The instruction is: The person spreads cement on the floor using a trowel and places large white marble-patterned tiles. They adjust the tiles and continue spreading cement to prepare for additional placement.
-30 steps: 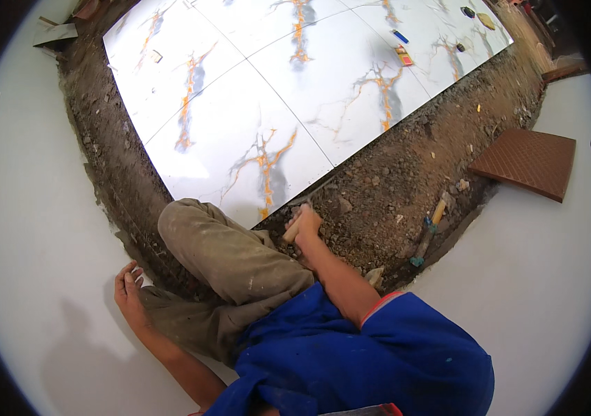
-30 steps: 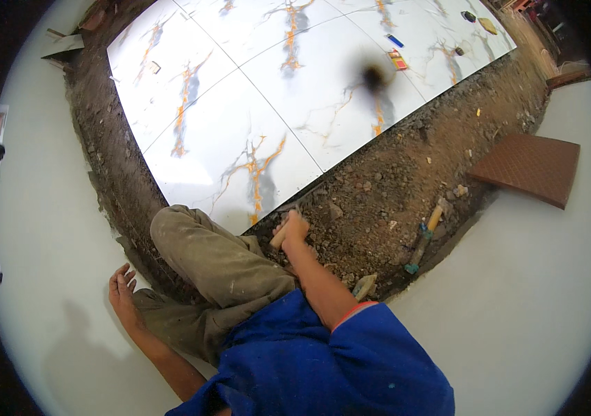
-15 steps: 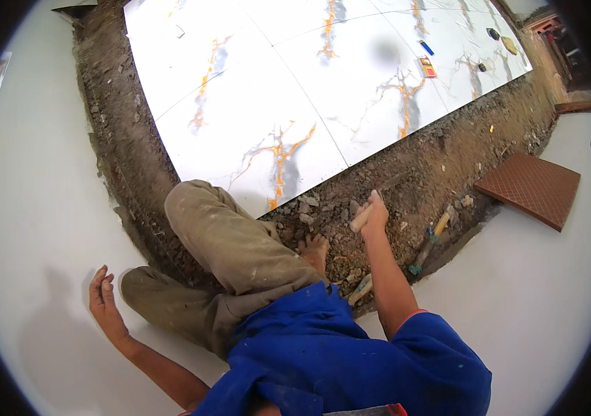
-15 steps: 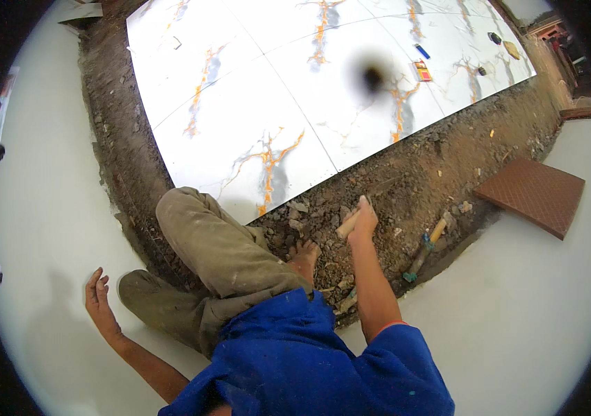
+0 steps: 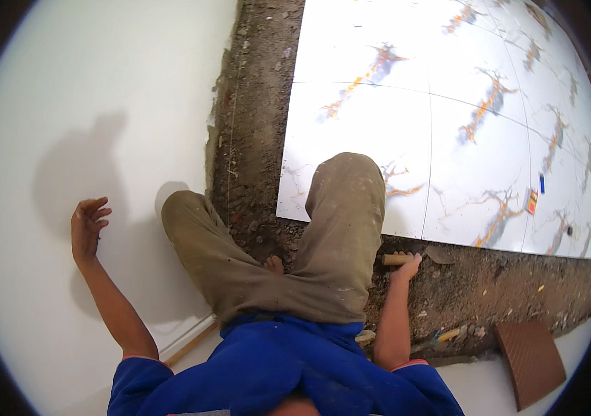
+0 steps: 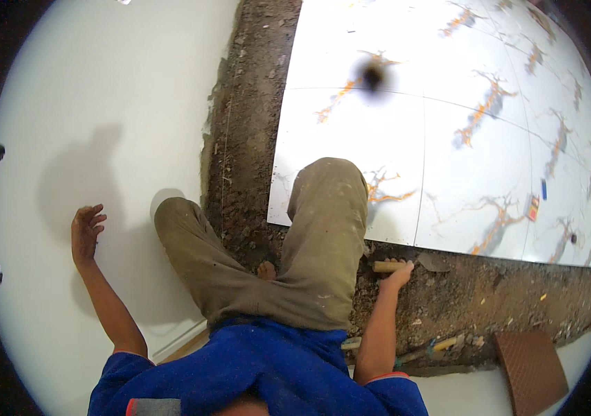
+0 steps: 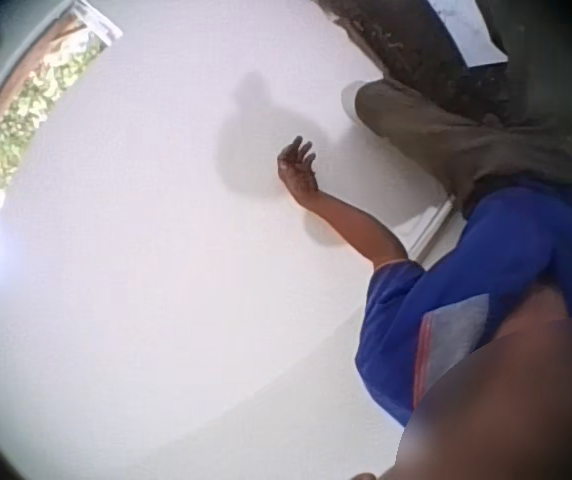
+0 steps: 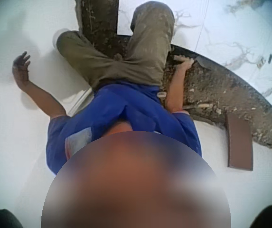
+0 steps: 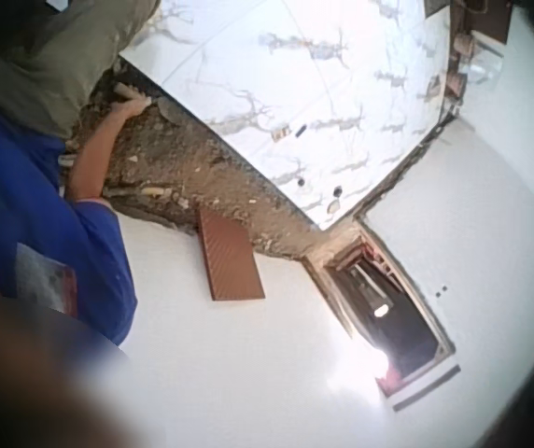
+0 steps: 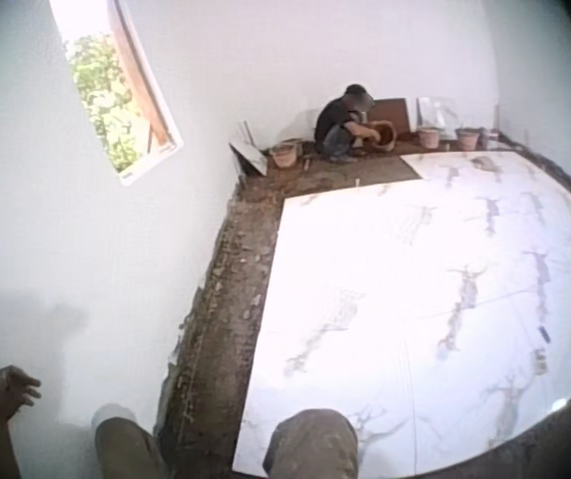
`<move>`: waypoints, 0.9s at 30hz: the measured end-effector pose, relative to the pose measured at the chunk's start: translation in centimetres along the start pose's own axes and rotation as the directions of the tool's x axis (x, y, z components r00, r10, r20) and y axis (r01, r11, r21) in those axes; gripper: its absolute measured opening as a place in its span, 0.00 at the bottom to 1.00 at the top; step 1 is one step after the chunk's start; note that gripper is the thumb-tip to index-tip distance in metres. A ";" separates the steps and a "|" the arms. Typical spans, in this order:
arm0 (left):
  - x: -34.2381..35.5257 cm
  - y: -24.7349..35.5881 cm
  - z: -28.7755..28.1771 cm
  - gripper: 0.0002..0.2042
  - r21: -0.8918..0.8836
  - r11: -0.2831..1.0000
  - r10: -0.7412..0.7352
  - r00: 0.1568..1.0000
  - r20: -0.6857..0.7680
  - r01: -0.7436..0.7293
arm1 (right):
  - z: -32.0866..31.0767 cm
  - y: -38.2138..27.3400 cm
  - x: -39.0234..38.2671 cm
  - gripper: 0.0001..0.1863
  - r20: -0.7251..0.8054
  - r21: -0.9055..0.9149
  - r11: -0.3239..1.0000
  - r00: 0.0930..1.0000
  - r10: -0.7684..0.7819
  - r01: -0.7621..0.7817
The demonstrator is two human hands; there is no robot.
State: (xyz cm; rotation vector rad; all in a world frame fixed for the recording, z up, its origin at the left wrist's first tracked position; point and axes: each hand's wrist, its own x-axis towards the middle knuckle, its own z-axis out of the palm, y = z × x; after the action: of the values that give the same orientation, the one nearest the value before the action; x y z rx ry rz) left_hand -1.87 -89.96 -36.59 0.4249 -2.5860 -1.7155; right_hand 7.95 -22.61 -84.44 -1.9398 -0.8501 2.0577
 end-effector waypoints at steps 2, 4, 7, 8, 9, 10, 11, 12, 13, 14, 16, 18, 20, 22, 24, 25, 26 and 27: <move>0.2 -0.2 -0.1 0.30 0.019 1.000 -0.014 0.997 -0.069 0.016 | -0.3 0.1 0.5 0.24 -0.028 -0.096 0.995 1.000 -0.004 0.002; 0.6 -0.2 0.0 0.31 0.014 0.999 -0.036 0.999 -0.025 0.037 | -0.1 0.2 1.1 0.24 -0.053 -0.118 0.993 0.998 0.025 -0.031; 0.4 -0.3 0.1 0.30 0.045 0.995 -0.081 0.994 -0.073 0.085 | 0.3 0.3 1.9 0.25 -0.069 -0.169 0.985 0.997 0.024 -0.036; 0.1 -0.5 0.0 0.30 0.046 0.995 -0.082 0.993 -0.080 0.085 | 0.3 0.2 2.0 0.26 -0.054 -0.170 0.985 0.998 0.033 -0.042; 0.0 -0.6 -0.1 0.30 0.045 0.996 -0.073 0.993 -0.088 0.077 | 0.3 0.2 2.1 0.27 -0.082 -0.161 0.985 0.995 0.051 -0.064; -0.4 -0.9 -0.4 0.29 0.043 0.997 -0.063 0.993 -0.098 0.068 | 0.3 0.1 2.1 0.27 -0.035 -0.144 0.988 0.998 0.046 -0.051; -0.6 -1.0 -0.6 0.29 0.024 0.998 -0.061 0.993 -0.100 0.063 | 0.3 0.1 2.1 0.26 -0.037 -0.119 0.991 0.998 0.053 -0.057; -0.9 -1.2 -0.8 0.29 0.003 0.999 -0.048 0.994 -0.101 0.049 | 0.3 0.1 2.0 0.26 -0.034 -0.087 0.994 0.998 0.057 -0.060; -0.9 -1.3 -0.9 0.29 -0.017 0.999 -0.042 0.990 -0.138 0.040 | 0.3 0.1 1.9 0.26 -0.030 -0.102 0.993 0.998 0.053 -0.056; -0.8 -1.2 -0.8 0.29 -0.036 0.999 -0.043 0.987 -0.158 0.037 | 0.3 0.2 2.0 0.26 -0.039 -0.120 0.991 0.998 0.051 -0.055; -0.3 -0.8 0.7 0.28 -0.069 0.996 -0.077 0.950 -0.302 0.059 | 0.1 0.7 2.3 0.27 -0.046 -0.132 0.991 0.998 0.031 -0.036; 0.7 0.5 4.1 0.27 -0.144 0.984 0.071 0.974 -0.213 -0.104 | -0.5 1.3 3.5 0.28 -0.073 -0.111 0.994 0.997 0.006 -0.014; 4.7 2.8 9.5 0.23 -0.159 0.963 0.213 0.975 -0.057 -0.219 | -1.9 1.5 5.3 0.30 0.005 -0.132 0.991 1.000 0.014 -0.013; 9.8 6.0 16.5 0.18 -0.026 0.937 0.347 0.925 0.154 -0.347 | -4.1 1.6 7.5 0.38 -0.013 -0.370 0.928 0.999 0.035 -0.037; 15.5 9.5 24.1 0.13 0.100 0.893 0.407 0.881 0.241 -0.439 | -7.3 -0.1 9.2 0.40 0.177 -0.571 0.798 0.978 -0.111 0.194; 18.2 11.3 27.8 0.12 0.103 0.851 0.452 0.818 0.356 -0.515 | -8.4 -1.4 9.6 0.41 0.102 -0.695 0.702 0.988 -0.120 0.157; 20.6 12.9 31.1 0.12 0.088 0.771 0.512 0.696 0.504 -0.631 | -9.5 -3.0 9.6 0.43 0.015 -0.800 0.593 0.992 -0.128 0.089; 22.8 14.1 34.5 0.12 -0.016 0.679 0.588 0.530 0.610 -0.734 | -10.5 -4.4 8.6 0.44 -0.079 -0.880 0.475 0.987 -0.139 -0.003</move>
State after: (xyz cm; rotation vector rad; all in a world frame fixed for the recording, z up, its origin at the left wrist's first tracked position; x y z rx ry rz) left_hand -32.29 -58.93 -40.84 -1.1700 -2.7106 -1.3380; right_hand 15.86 -11.82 -89.30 -2.3438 -2.2494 1.4478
